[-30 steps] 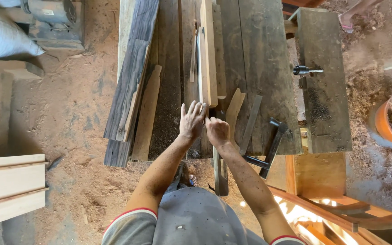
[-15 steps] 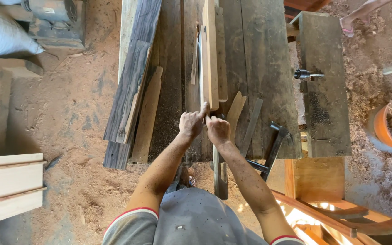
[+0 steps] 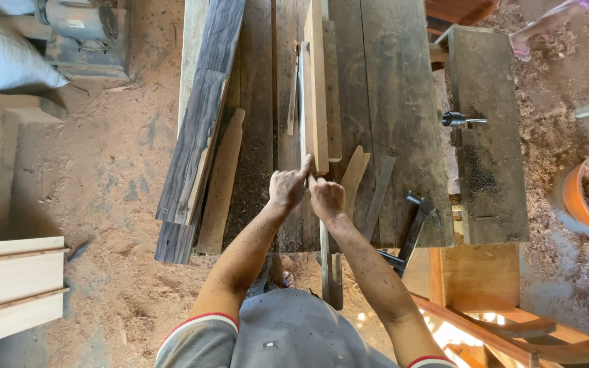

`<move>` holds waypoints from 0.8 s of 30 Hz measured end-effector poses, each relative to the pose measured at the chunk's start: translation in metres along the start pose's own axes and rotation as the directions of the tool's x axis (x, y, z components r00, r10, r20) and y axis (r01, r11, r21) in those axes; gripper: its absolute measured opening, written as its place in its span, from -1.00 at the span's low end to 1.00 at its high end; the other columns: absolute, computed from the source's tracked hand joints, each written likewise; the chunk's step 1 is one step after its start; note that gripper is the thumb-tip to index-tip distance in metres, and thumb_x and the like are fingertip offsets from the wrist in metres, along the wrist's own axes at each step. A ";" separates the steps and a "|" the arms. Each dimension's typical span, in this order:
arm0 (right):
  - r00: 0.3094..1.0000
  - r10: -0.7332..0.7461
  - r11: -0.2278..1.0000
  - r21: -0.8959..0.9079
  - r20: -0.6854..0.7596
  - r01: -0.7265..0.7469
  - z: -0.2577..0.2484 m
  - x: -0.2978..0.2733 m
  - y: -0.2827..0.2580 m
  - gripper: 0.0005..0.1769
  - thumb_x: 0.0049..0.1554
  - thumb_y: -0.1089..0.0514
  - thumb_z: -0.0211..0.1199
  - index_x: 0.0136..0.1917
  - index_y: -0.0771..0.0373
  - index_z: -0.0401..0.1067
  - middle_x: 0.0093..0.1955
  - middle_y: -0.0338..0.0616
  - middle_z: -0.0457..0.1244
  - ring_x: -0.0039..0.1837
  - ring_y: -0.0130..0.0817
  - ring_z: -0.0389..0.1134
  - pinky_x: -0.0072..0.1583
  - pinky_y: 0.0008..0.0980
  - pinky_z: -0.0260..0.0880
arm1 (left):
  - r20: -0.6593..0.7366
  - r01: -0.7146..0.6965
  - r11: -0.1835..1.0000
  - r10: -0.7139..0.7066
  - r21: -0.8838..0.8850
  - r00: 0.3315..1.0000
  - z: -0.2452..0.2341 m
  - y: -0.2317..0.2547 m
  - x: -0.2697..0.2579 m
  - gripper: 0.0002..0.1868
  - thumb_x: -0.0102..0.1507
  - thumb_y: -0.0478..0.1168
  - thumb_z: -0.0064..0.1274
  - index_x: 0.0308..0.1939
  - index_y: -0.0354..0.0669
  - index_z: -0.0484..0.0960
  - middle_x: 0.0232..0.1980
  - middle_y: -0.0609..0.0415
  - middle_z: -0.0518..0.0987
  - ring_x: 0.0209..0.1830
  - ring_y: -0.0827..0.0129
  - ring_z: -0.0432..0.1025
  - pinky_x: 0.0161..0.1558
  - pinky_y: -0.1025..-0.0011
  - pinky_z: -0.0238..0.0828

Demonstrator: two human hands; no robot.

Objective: Measuring, cutting, and assembling wood pieces in a workshop.

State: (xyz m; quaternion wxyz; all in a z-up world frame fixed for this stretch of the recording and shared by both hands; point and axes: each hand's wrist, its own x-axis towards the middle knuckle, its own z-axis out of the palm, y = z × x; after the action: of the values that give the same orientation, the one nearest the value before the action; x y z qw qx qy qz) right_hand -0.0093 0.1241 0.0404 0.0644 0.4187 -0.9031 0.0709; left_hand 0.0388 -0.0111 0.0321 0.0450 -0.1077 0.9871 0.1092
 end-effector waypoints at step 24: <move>0.907 0.408 0.879 0.314 -0.109 -0.357 -0.016 -0.107 0.052 -0.58 0.20 0.14 0.41 0.30 0.26 0.52 -0.17 -0.05 0.45 -0.33 -0.35 0.40 -0.38 -0.44 0.38 | -0.122 0.018 0.996 -0.007 0.088 0.993 0.036 -0.014 0.037 -0.06 0.33 -0.12 0.18 0.66 0.19 -0.08 -0.56 0.30 0.49 -0.69 0.52 0.30 -0.60 0.48 0.30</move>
State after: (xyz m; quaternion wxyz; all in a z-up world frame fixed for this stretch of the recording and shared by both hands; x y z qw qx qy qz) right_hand 0.0201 0.2399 0.0332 0.0654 0.2286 -0.9391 0.2483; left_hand 0.0079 -0.0239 -0.0104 -0.0098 -0.1181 0.9912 0.0583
